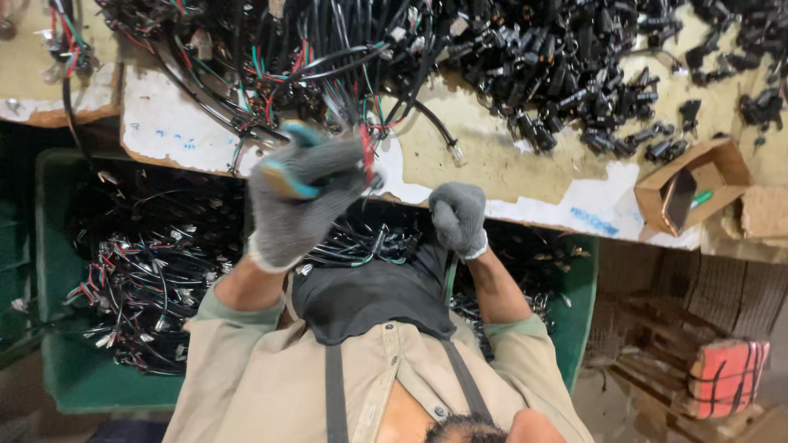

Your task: The person, wearing gloves, uses pliers to cut and strip insulation from the ends of electrical wires at a workbench. They process one wire at a time, pulling stripped wires and placing them into a green bin below the table while more wires wait on the tabletop.

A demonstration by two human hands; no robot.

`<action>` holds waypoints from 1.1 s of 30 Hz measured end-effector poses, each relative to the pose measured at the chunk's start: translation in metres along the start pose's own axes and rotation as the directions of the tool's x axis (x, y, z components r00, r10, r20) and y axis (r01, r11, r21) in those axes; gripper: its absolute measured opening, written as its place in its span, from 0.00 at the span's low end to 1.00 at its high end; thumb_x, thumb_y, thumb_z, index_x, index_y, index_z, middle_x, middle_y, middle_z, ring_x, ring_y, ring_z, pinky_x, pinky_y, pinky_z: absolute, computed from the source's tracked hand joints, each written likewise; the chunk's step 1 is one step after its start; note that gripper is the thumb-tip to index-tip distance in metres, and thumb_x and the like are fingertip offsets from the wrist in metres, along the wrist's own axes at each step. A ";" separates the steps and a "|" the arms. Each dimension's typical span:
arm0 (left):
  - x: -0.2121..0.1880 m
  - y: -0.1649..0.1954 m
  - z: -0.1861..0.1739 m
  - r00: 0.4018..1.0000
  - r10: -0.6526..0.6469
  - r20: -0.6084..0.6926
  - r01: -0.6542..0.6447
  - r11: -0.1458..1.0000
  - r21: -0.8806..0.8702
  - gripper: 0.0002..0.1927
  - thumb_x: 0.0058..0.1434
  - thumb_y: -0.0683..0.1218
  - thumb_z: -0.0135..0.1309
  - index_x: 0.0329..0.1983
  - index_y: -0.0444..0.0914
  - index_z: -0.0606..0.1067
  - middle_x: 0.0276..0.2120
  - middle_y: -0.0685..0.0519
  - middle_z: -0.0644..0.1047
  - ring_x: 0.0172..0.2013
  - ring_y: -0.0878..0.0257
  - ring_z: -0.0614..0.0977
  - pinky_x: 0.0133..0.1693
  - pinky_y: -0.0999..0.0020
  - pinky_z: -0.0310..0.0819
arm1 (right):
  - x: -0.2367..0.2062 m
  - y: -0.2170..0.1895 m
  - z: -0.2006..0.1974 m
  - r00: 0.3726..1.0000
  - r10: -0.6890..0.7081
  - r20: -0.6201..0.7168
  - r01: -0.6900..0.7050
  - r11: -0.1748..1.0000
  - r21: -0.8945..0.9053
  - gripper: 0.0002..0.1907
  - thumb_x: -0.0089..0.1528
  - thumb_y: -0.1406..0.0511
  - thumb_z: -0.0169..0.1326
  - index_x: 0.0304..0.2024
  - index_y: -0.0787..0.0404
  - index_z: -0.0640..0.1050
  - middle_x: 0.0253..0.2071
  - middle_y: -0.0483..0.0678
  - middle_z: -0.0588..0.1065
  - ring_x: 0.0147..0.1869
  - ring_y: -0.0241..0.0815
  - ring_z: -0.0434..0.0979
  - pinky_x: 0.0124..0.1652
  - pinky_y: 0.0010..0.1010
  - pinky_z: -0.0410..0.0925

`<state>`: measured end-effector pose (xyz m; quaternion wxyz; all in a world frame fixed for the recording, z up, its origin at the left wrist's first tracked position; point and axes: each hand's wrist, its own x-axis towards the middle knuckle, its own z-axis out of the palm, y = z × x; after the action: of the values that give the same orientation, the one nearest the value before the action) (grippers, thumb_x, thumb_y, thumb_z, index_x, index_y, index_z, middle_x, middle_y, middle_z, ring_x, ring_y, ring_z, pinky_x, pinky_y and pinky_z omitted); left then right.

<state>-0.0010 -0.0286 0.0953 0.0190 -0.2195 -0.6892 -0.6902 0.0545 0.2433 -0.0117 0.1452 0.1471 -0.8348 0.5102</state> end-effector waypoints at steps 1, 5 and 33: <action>0.008 -0.012 0.006 0.991 0.125 0.052 -0.135 0.960 0.247 0.12 0.64 0.40 0.66 0.51 0.37 0.80 0.37 0.48 0.79 0.37 0.54 0.83 0.41 0.62 0.77 | 0.000 0.001 0.001 1.000 0.010 -0.028 -0.010 1.000 0.006 0.03 0.54 0.73 0.49 0.27 0.64 0.73 0.23 0.52 0.71 0.25 0.50 0.73 0.31 0.36 0.67; 0.035 -0.098 0.047 0.957 0.106 0.269 -0.230 0.842 0.487 0.08 0.67 0.42 0.58 0.48 0.42 0.80 0.40 0.43 0.79 0.41 0.44 0.82 0.42 0.53 0.76 | 0.000 -0.002 0.007 0.980 0.056 -0.191 -0.071 0.995 -0.071 0.04 0.57 0.75 0.51 0.33 0.64 0.74 0.28 0.52 0.74 0.29 0.47 0.76 0.35 0.35 0.69; -0.006 -0.049 0.091 0.960 -0.275 -0.045 0.061 0.365 -0.929 0.17 0.80 0.55 0.47 0.62 0.40 0.68 0.62 0.40 0.75 0.62 0.44 0.78 0.65 0.41 0.73 | -0.018 -0.025 0.036 0.998 -0.041 -0.049 0.040 0.999 -0.026 0.21 0.53 0.62 0.70 0.43 0.66 0.78 0.38 0.56 0.78 0.41 0.58 0.81 0.43 0.41 0.72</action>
<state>0.0136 0.0594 0.0424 -0.1100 -0.0532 -0.2038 -0.9714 0.0777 0.2017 -0.0150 0.1781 0.1494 -0.8342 0.5001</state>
